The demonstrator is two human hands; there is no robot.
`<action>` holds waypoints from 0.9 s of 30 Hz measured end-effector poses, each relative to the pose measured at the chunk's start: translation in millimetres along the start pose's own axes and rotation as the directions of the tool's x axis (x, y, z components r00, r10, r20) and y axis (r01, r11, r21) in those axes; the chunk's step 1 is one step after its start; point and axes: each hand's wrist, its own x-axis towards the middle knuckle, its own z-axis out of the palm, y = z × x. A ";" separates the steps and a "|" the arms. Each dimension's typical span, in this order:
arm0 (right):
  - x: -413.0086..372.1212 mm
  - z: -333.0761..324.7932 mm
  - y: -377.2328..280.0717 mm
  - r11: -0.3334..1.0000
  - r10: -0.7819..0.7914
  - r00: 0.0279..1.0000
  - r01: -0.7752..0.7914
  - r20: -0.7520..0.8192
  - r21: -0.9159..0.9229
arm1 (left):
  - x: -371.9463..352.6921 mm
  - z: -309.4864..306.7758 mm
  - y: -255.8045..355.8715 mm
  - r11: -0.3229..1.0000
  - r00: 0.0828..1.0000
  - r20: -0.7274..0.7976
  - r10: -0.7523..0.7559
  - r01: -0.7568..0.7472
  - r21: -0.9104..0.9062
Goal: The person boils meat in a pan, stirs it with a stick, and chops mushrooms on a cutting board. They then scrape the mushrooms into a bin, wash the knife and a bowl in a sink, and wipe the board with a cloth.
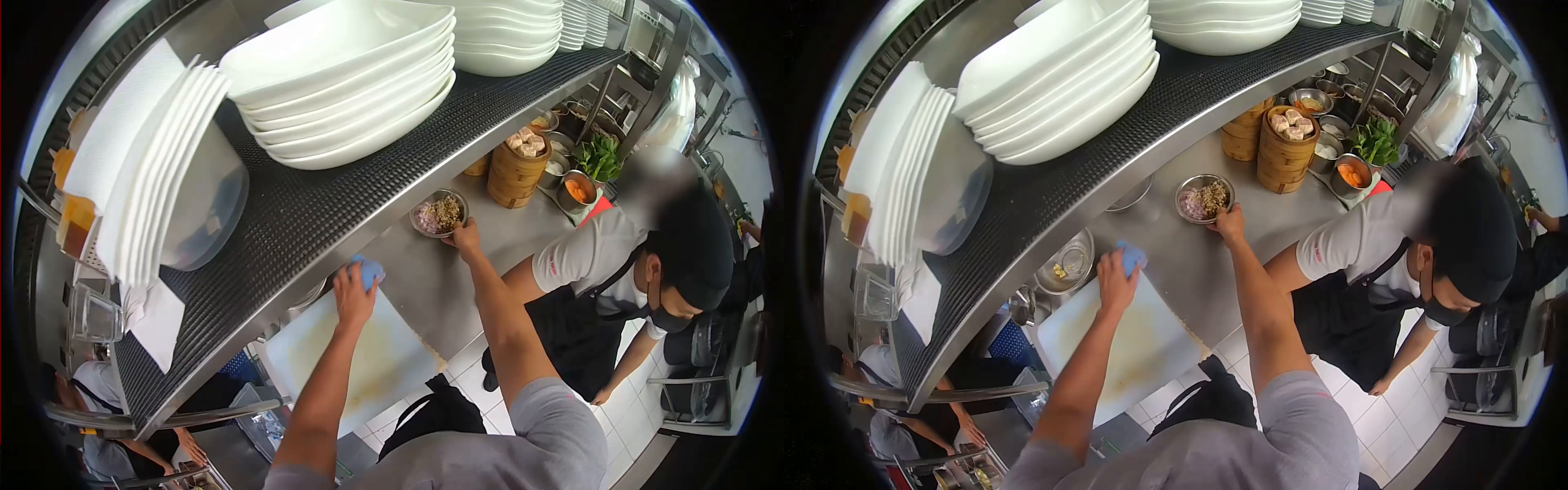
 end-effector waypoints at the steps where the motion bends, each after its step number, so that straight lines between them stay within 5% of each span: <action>1: 5.7 -5.7 -1.8 0.999 0.044 0.999 -0.044 0.013 -0.025 | 18.3 14.4 -0.5 0.995 0.995 0.090 0.030 -0.038 0.091; 6: -65.5 -27.1 -29.0 0.975 0.170 0.982 -0.155 0.086 -0.160 | 49.2 45.1 19.6 0.946 0.904 0.424 -0.048 -0.095 0.309; 9: -126.3 -47.4 2.5 0.972 -0.025 0.957 0.091 0.288 -0.218 | 18.9 69.6 16.8 0.848 0.891 0.426 0.157 -0.343 0.405; 13: -219.9 -87.9 37.6 0.839 -0.028 0.974 0.144 0.223 -0.525 | -70.7 66.9 76.1 0.910 0.775 0.555 0.303 -0.408 0.073; 15: -274.7 -100.0 25.0 0.663 -0.112 0.969 0.237 0.218 -0.711 | -111.1 24.3 122.8 0.962 0.713 0.648 0.268 -0.156 -0.225; 16: -295.3 -103.7 10.7 0.729 0.140 0.960 0.067 0.244 -0.681 | -137.3 36.6 127.9 0.931 0.754 0.624 0.206 0.046 -0.363; 17: -311.0 -105.3 5.1 0.843 0.264 0.927 -0.086 0.268 -0.531 | -161.5 49.1 132.2 0.792 0.915 0.359 0.183 0.080 -0.606; 18: -323.3 -101.4 -11.0 0.887 0.283 0.913 -0.132 0.293 -0.442 | -151.0 -4.4 146.8 0.738 0.719 0.694 0.019 0.459 -0.495; 20: -350.4 -95.2 -59.1 0.929 0.332 0.877 -0.241 0.347 -0.281 | -166.1 -23.2 141.3 0.363 0.700 0.712 0.059 0.649 -0.668; 21: -360.7 -82.5 -94.2 0.881 0.223 0.889 -0.009 0.400 -0.472 | -166.8 -37.3 138.3 0.221 0.765 0.641 0.060 0.616 -0.756; 23: -338.7 -59.5 -98.6 0.890 0.074 0.851 0.179 0.520 -0.420 | -161.2 -69.5 124.6 -0.052 0.876 0.482 0.018 0.482 -0.875; 26: -282.0 8.1 -106.3 0.826 -0.034 0.828 0.338 0.559 -0.451 | -148.9 -100.6 79.2 0.164 0.967 0.176 -0.183 0.207 -0.965; 27: -259.1 38.1 -103.1 0.868 -0.129 0.804 0.374 0.580 -0.326 | -153.8 -110.0 63.6 0.338 0.963 0.121 -0.239 0.200 -0.920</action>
